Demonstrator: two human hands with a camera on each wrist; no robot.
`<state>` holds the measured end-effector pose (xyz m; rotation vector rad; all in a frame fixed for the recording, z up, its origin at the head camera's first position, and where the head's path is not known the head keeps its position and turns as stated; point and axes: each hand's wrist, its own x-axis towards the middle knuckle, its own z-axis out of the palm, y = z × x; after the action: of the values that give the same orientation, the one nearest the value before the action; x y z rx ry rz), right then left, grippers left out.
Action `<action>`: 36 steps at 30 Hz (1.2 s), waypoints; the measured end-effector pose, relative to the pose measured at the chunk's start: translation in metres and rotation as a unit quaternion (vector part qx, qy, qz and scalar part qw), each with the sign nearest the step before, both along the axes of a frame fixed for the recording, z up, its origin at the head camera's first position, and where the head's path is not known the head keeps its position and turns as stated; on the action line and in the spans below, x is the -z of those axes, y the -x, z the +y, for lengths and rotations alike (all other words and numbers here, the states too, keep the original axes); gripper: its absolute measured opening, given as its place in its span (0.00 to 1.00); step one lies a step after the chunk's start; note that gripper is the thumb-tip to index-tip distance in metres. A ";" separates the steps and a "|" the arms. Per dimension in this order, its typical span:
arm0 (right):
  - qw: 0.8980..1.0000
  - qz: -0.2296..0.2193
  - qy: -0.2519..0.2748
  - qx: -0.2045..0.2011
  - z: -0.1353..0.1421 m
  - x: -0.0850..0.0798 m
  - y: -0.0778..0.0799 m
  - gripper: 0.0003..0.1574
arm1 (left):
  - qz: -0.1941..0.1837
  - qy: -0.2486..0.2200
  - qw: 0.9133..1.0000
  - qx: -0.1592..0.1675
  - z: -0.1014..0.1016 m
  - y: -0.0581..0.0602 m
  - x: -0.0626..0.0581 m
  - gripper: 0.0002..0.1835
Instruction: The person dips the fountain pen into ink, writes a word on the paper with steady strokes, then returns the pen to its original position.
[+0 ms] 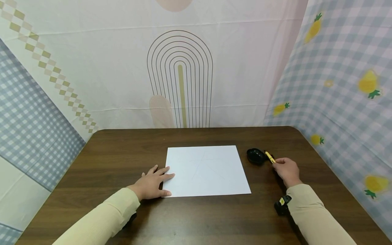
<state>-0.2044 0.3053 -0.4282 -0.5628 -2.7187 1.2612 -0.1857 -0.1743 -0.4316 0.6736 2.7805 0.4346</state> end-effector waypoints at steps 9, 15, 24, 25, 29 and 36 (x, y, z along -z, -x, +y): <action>1.000 -0.019 -0.011 -0.018 0.003 -0.001 0.001 0.22 | 0.001 -0.004 1.000 0.002 0.000 -0.001 -0.002 0.37; 0.999 -0.026 -0.012 -0.040 0.004 -0.002 0.000 0.24 | 0.000 0.000 1.000 0.002 -0.001 0.001 0.001 0.37; 0.998 -0.029 -0.032 -0.056 0.003 -0.001 0.000 0.25 | 0.000 0.000 1.000 0.001 0.000 0.000 0.000 0.37; 0.997 -0.028 -0.033 -0.058 0.003 -0.001 0.000 0.25 | 0.000 -0.001 1.000 0.002 0.000 0.000 -0.001 0.37; 0.996 -0.029 -0.049 -0.068 0.004 -0.002 0.000 0.24 | 0.001 -0.003 1.000 0.002 0.000 0.000 0.000 0.36; 0.991 -0.044 -0.101 -0.078 0.003 -0.006 0.002 0.24 | 0.003 -0.003 1.000 0.002 0.000 -0.001 0.002 0.36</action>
<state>-0.2069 0.3087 -0.4219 -0.3997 -2.9691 0.9937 -0.1849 -0.1746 -0.4332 0.6829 2.7835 0.4406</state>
